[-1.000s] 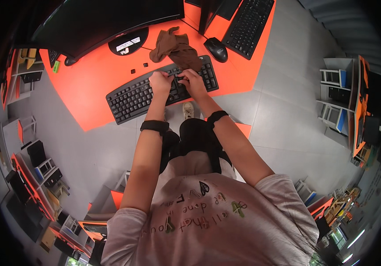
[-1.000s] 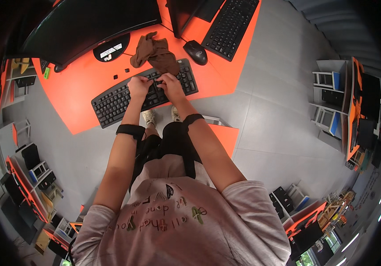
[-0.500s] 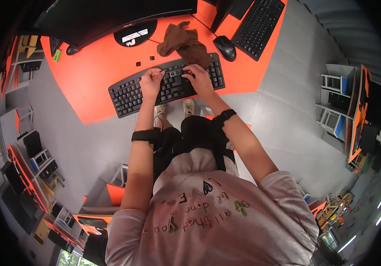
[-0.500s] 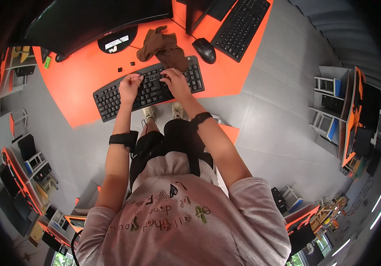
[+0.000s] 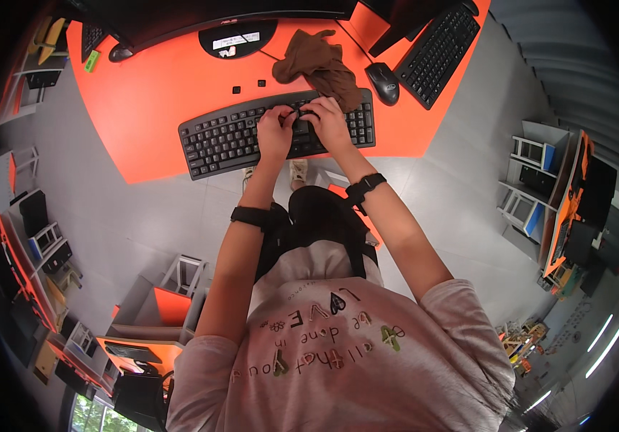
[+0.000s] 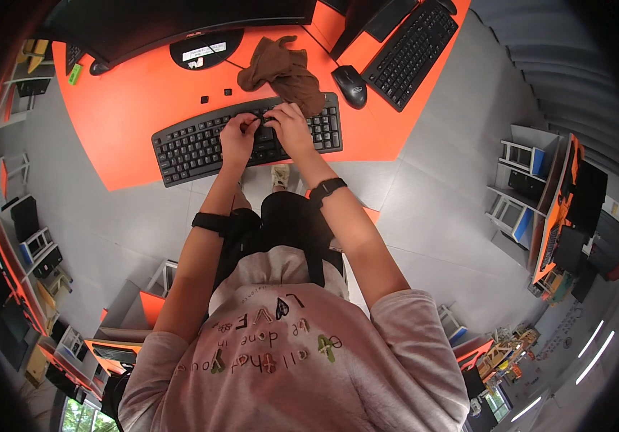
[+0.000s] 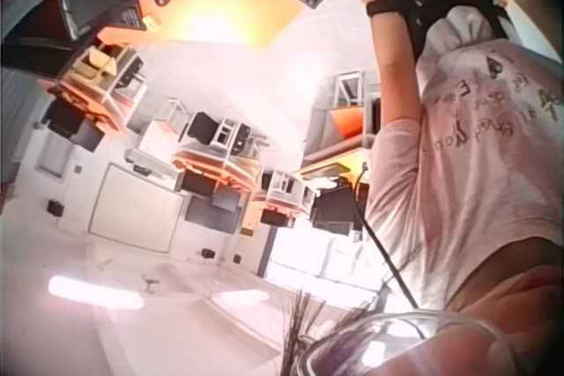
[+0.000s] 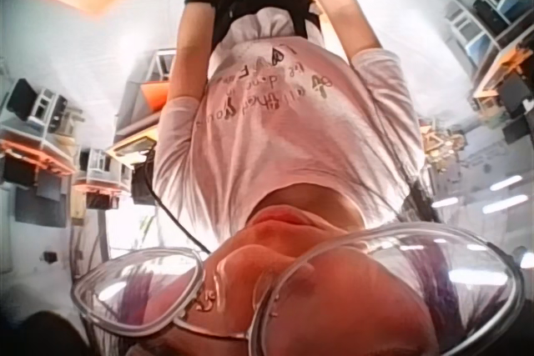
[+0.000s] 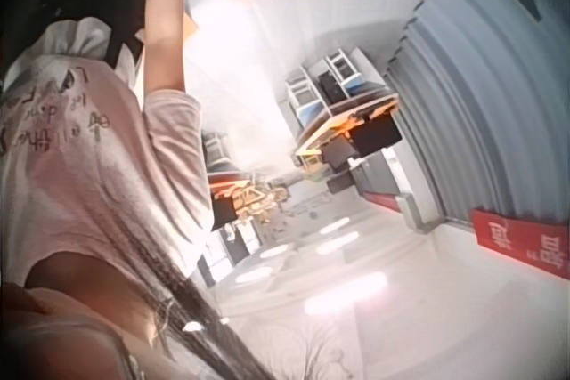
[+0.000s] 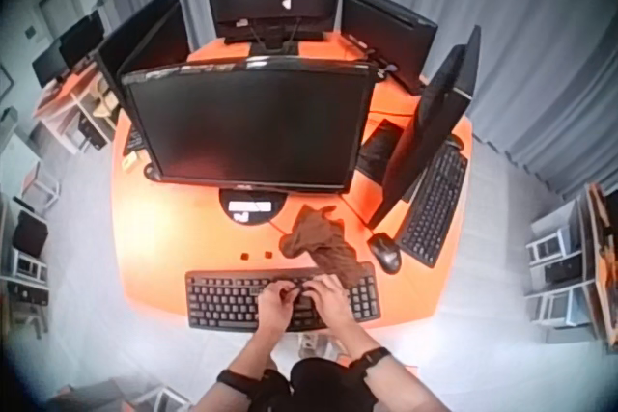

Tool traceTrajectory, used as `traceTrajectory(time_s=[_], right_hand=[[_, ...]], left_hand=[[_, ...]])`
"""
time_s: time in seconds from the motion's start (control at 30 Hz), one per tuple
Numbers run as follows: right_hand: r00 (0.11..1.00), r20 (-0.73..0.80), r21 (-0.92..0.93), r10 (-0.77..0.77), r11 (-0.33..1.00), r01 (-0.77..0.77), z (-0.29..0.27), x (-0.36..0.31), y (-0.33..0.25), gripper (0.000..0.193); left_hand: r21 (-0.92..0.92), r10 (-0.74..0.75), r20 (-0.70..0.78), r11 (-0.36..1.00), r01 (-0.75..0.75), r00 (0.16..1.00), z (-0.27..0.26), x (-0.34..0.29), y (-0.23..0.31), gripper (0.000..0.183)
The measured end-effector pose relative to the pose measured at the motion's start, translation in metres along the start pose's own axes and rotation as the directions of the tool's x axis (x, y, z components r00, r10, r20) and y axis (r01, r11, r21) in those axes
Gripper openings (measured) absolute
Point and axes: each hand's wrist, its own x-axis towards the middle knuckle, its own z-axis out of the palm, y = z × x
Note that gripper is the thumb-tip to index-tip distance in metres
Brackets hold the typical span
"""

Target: Reattaching keycaps to a mechanical keyboard and cleaning the surface with a cloth.

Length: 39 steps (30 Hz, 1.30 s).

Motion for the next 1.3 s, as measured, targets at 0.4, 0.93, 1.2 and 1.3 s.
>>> traceTrajectory(time_s=[0.4,0.93,1.2,1.3], right_hand=[[0.982,0.032,-0.270,-0.184,0.945,0.186,0.002,-0.010,0.002,0.019],[0.973,0.139,-0.404,-0.185,0.886,0.226,-0.012,-0.019,-0.007,0.031],[0.999,-0.019,-0.137,0.037,0.990,-0.039,-0.009,-0.021,-0.016,0.028],[0.998,-0.050,-0.133,0.046,0.990,-0.052,-0.005,-0.020,-0.019,0.029]], left_hand=[[-0.136,-0.024,-0.021,0.990,0.021,0.999,0.000,0.003,-0.002,0.012],[-0.041,-0.089,-0.018,0.995,0.088,0.996,0.002,0.004,-0.002,0.012],[0.010,-0.080,0.016,0.997,0.080,0.997,0.008,0.001,-0.001,0.015],[0.022,-0.041,-0.119,0.999,0.044,0.992,0.013,-0.001,-0.014,0.015]])
